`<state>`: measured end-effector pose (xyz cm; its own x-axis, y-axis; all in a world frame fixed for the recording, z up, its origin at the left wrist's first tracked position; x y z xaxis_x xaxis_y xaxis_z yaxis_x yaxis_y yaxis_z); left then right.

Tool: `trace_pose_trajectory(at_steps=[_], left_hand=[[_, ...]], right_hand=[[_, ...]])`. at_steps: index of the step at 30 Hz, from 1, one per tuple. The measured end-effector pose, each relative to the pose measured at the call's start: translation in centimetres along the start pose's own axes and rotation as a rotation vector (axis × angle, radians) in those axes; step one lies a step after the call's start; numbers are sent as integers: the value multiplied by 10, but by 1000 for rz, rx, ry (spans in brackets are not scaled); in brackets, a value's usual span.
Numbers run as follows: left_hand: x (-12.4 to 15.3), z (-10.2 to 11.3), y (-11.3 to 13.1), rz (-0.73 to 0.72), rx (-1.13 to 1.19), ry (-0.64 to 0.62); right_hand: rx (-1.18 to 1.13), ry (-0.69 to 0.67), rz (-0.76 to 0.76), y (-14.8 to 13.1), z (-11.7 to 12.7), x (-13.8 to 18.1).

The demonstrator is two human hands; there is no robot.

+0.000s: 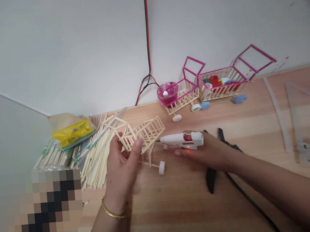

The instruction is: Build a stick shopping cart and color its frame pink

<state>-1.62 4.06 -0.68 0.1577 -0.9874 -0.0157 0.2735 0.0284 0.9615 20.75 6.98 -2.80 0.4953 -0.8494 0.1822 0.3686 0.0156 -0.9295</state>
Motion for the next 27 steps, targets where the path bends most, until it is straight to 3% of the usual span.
trace_pose_trajectory(at_steps=[27], left_hand=[[1, -3, 6, 12, 20, -21]], right_hand=[[105, 82, -19, -5, -1, 2]])
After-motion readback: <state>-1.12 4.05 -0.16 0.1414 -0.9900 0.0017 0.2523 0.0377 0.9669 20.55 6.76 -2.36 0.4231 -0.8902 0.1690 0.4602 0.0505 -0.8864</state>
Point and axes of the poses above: each hand's wrist, its own x-axis away from the middle knuckle, its own z-axis out of the back of the hand, y = z × x, the point moved 7 cm from there along -x, towards the middle knuckle, and after that the axes turned 8 degrees about -y, right-handed, at the moved point
